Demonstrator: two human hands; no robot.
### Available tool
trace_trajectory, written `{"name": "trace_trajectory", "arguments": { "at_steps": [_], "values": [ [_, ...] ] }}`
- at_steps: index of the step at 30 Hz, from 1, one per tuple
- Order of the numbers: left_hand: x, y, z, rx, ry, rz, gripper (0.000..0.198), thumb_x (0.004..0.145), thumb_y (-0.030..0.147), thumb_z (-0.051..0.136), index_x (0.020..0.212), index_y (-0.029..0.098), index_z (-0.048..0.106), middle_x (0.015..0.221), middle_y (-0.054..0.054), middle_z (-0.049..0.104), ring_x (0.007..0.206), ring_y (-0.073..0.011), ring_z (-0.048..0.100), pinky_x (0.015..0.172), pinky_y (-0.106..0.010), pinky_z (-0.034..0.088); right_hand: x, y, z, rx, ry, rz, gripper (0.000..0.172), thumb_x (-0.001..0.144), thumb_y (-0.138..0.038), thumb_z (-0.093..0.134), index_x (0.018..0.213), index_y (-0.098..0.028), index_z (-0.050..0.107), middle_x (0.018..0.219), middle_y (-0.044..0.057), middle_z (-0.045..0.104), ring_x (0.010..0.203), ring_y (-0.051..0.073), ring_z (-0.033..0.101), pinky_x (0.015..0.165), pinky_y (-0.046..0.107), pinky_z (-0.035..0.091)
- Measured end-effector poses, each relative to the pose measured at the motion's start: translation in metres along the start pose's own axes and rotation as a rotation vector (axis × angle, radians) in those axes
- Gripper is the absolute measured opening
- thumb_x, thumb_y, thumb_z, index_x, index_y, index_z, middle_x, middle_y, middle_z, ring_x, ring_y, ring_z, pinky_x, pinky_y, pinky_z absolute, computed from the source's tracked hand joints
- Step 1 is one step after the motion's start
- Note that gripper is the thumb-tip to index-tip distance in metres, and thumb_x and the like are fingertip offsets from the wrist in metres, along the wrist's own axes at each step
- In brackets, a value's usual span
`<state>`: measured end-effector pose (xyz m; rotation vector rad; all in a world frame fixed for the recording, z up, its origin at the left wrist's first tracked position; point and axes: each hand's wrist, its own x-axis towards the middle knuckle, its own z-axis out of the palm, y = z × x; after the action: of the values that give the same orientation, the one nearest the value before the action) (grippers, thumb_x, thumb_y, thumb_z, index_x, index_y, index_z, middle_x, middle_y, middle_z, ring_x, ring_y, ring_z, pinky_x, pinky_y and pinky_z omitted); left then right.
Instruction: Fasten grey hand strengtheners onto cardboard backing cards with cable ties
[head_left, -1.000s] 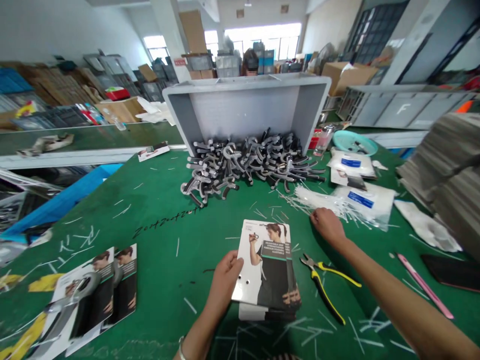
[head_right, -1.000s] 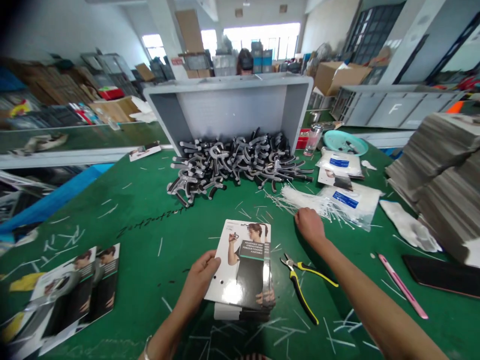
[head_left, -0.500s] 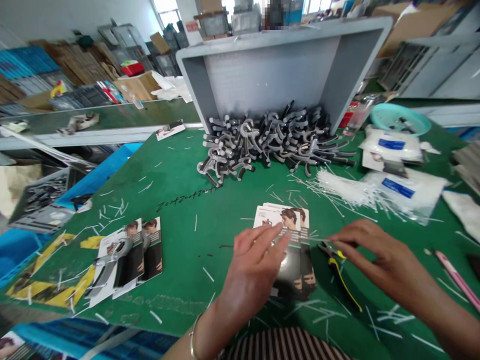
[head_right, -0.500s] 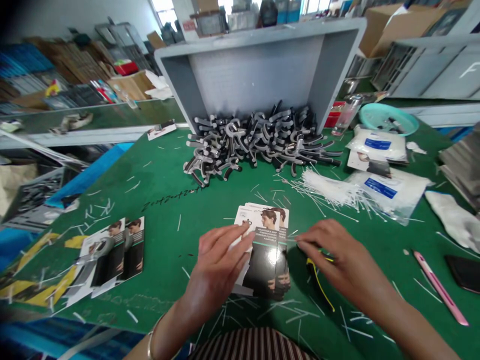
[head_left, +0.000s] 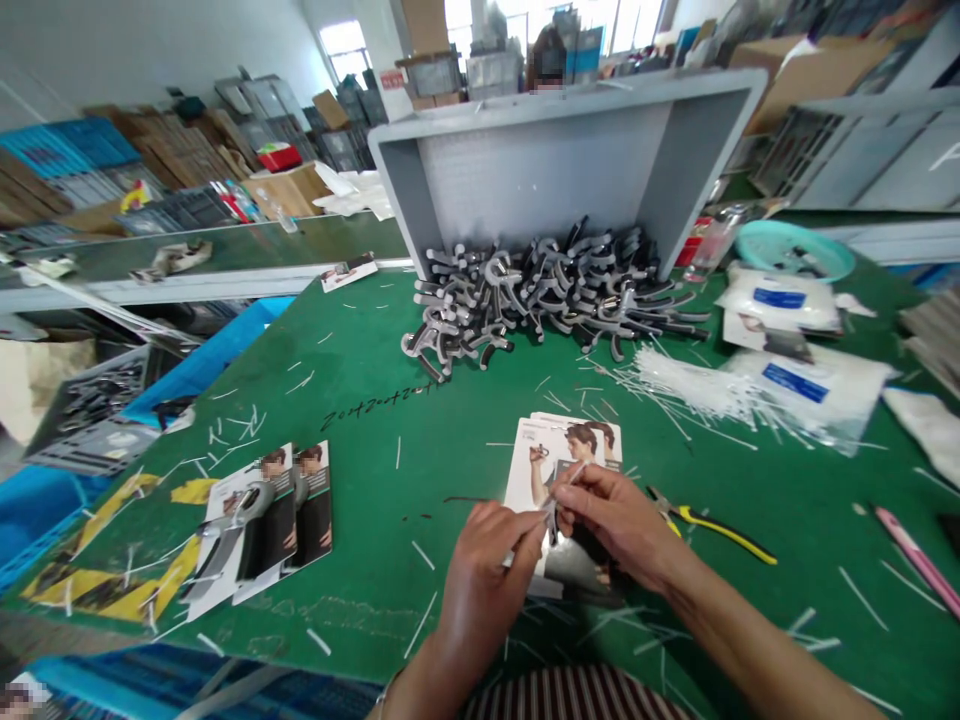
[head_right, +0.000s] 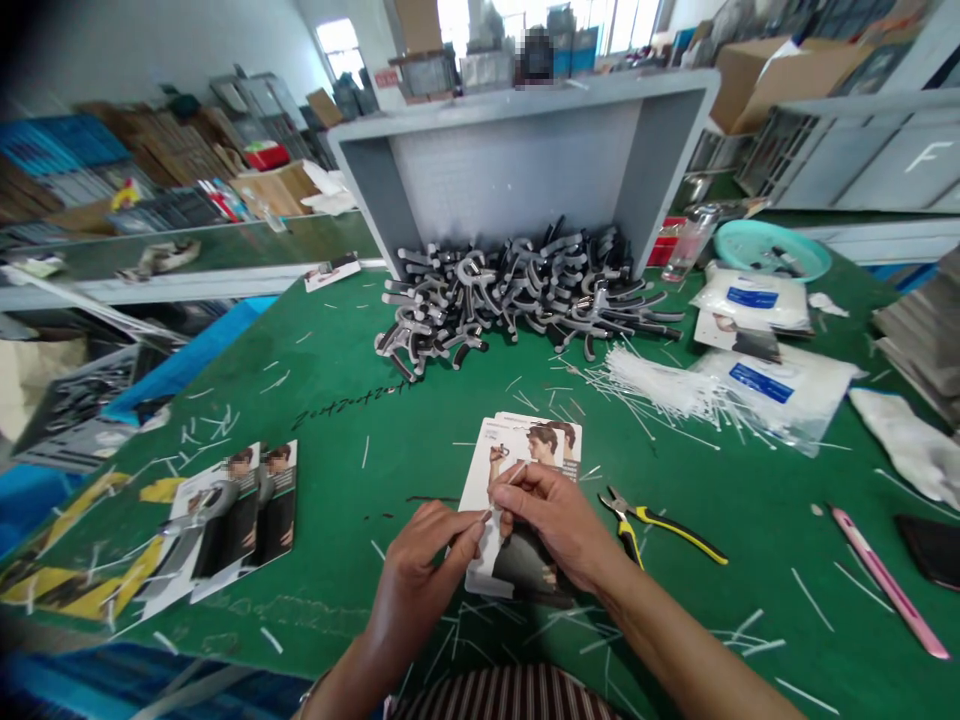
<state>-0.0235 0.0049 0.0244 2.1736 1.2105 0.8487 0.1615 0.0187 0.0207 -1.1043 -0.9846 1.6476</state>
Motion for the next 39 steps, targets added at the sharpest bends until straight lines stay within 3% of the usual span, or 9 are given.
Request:
{"name": "trace_trajectory", "arguments": {
  "at_steps": [6,9,13,18,21,24,29,35,39],
  "values": [
    [0.0,0.005,0.002,0.244,-0.004,0.061,0.026,0.096,0.019,0.049,0.114,0.02,0.067,0.077,-0.006,0.068,0.073,-0.0221,0.055,0.073,-0.037,0.036,-0.002,0.004,0.008,0.075,-0.012,0.079,0.028,0.084,-0.043,0.069,0.076,-0.017,0.06,0.063,-0.004,0.058,0.053,0.01,0.053,0.055,0.023,0.043],
    [-0.002,0.001,0.001,0.187,0.003,0.06,0.028,0.095,0.022,0.051,0.12,0.022,0.064,0.09,-0.007,0.07,0.084,-0.023,0.058,0.08,-0.038,0.039,-0.004,0.002,0.004,-0.014,-0.008,0.062,0.028,0.088,-0.043,0.065,0.078,-0.017,0.063,0.061,-0.002,0.062,0.053,0.01,0.056,0.057,0.023,0.044],
    [-0.015,-0.026,0.002,0.055,0.158,-0.235,0.035,0.089,0.033,0.061,0.12,0.018,0.062,0.115,-0.012,0.065,0.106,-0.0274,0.057,0.094,-0.041,0.042,-0.008,-0.003,-0.018,-0.006,0.109,-0.024,0.026,0.088,-0.045,0.065,0.089,-0.018,0.064,0.078,0.002,0.069,0.058,0.011,0.061,0.059,0.025,0.05],
    [-0.036,-0.057,0.015,-0.258,-0.059,-0.621,0.026,0.078,0.042,0.07,0.081,0.017,0.072,0.08,-0.005,0.068,0.081,-0.0239,0.06,0.078,-0.034,0.046,-0.009,-0.004,-0.047,-0.045,0.284,-0.155,0.023,0.086,-0.041,0.067,0.093,-0.02,0.062,0.083,0.004,0.07,0.063,0.014,0.063,0.062,0.029,0.054],
    [-0.029,-0.061,0.017,-0.639,-0.009,-0.745,0.029,0.079,0.044,0.068,0.08,0.016,0.068,0.075,-0.003,0.069,0.074,-0.0194,0.062,0.071,-0.028,0.046,-0.006,-0.008,-0.049,-0.131,0.298,-0.212,0.019,0.088,-0.039,0.065,0.095,-0.022,0.062,0.08,0.003,0.069,0.066,0.015,0.065,0.068,0.031,0.056],
    [-0.006,-0.065,0.003,-0.91,0.124,-0.729,0.033,0.079,0.044,0.069,0.096,0.016,0.066,0.087,-0.004,0.073,0.077,-0.0175,0.064,0.074,-0.027,0.048,-0.002,-0.022,-0.043,-0.22,0.329,-0.309,0.017,0.092,-0.04,0.06,0.095,-0.024,0.059,0.089,0.005,0.071,0.072,0.018,0.068,0.071,0.035,0.058],
    [0.028,-0.08,-0.025,-0.853,-0.112,-0.603,0.035,0.075,0.039,0.074,0.099,0.014,0.07,0.082,-0.004,0.072,0.072,-0.0155,0.063,0.067,-0.024,0.047,0.011,-0.039,-0.024,-0.316,0.318,-0.455,0.016,0.096,-0.039,0.054,0.098,-0.024,0.055,0.095,0.005,0.072,0.072,0.016,0.07,0.069,0.032,0.059],
    [0.035,-0.092,-0.015,-0.852,-0.209,-0.636,0.041,0.071,0.042,0.074,0.099,0.013,0.071,0.071,-0.002,0.066,0.061,-0.0135,0.058,0.058,-0.023,0.046,0.038,-0.007,-0.002,-0.532,0.046,-0.306,0.026,0.101,-0.042,0.042,0.105,-0.02,0.055,0.079,0.004,0.07,0.064,0.015,0.07,0.061,0.027,0.057],
    [0.034,-0.098,-0.009,-0.875,-0.211,-0.666,0.041,0.069,0.042,0.075,0.097,0.012,0.07,0.07,-0.002,0.064,0.061,-0.013,0.057,0.058,-0.022,0.046,0.05,0.017,-0.001,-0.694,0.013,-0.297,0.026,0.103,-0.039,0.036,0.107,-0.019,0.052,0.075,0.003,0.069,0.061,0.014,0.066,0.062,0.028,0.054]
  ]
}}
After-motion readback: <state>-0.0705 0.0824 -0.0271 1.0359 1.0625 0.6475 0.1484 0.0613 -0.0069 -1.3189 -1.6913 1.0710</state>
